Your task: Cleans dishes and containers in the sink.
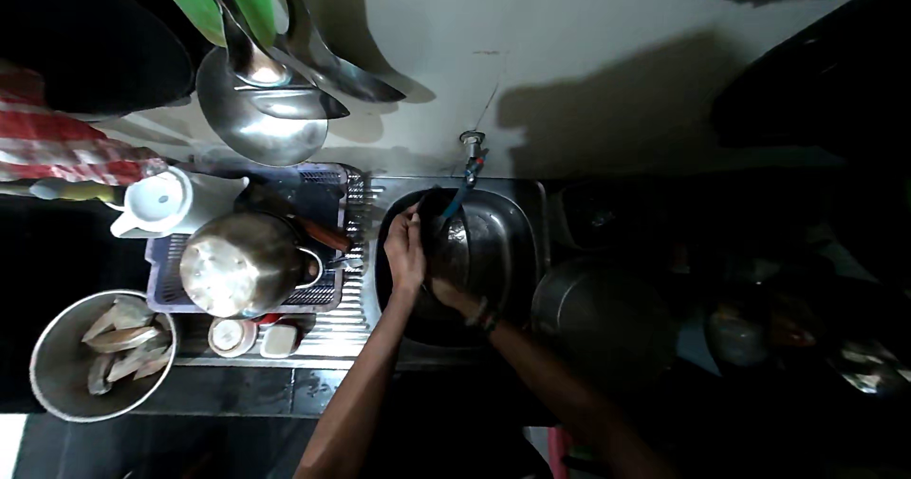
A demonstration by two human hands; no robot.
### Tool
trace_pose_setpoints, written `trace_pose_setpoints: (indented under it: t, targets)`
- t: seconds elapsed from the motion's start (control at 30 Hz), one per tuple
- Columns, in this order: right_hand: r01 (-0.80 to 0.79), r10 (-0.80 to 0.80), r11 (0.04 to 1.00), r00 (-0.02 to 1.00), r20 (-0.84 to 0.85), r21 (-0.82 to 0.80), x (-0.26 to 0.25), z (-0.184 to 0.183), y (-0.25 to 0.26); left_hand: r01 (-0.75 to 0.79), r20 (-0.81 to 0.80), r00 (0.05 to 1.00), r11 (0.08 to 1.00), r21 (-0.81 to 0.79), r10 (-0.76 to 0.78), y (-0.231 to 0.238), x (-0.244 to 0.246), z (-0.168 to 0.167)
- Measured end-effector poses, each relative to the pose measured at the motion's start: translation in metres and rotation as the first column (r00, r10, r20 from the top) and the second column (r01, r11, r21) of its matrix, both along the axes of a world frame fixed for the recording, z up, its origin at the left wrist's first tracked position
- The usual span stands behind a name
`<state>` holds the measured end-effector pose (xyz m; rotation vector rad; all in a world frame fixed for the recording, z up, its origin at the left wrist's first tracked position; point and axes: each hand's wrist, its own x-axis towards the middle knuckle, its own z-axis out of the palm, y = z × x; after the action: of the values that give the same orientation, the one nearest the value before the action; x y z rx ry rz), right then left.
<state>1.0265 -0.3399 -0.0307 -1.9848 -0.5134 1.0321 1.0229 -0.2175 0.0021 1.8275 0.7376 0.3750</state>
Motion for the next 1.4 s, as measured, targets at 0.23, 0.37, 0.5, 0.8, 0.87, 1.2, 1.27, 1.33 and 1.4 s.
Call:
trace_pose_setpoints:
  t: [0.23, 0.37, 0.5, 0.8, 0.87, 1.2, 1.27, 1.33, 1.4]
  targets:
    - [0.826, -0.475, 0.555, 0.415, -0.776, 0.102, 0.04, -0.005, 0.036, -0.043, -0.041, 0.998, 0.996, -0.084, 0.04, -0.016, -0.009, -0.008]
    - [0.928, -0.457, 0.358, 0.077, -0.886, -0.104, 0.059, -0.017, 0.033, -0.127, -0.044, 0.992, 0.974, -0.188, 0.121, -0.014, -0.021, -0.007]
    - [0.909, -0.227, 0.389, 0.255, -0.94, 0.153, 0.06, -0.028, 0.024, -0.212, -0.074, 0.977, 0.953, -0.217, 0.2, -0.007, -0.032, -0.011]
    - [0.768, -0.427, 0.634, 0.441, -0.789, 0.087, 0.075, -0.012, 0.04, -0.245, -0.072, 0.969, 0.942, -0.23, 0.235, -0.008, -0.033, -0.009]
    - [0.8, -0.515, 0.6, 0.397, -0.76, 0.011, 0.073, -0.003, 0.047, -0.248, -0.068, 0.969, 0.941, -0.229, 0.239, -0.009, -0.033, -0.006]
    - [0.54, -0.307, 0.782, 0.769, -0.561, 0.311, -0.004, 0.032, 0.021, -0.065, 0.078, 0.995, 0.998, -0.01, 0.066, -0.021, -0.021, -0.008]
    - [0.185, -0.082, 0.938, 0.941, -0.33, 0.294, -0.009, 0.016, -0.008, -0.032, 0.065, 0.997, 0.999, 0.038, 0.029, -0.011, -0.018, -0.002]
    - [-0.084, 0.083, 0.996, 0.996, -0.022, -0.03, 0.004, -0.006, -0.026, -0.016, 0.048, 0.999, 0.998, 0.059, 0.013, -0.004, -0.017, 0.005]
    - [0.001, 0.043, 0.974, 0.981, 0.188, -0.227, 0.024, -0.027, -0.021, -0.009, 0.042, 0.999, 0.999, 0.04, 0.008, 0.001, -0.016, 0.011]
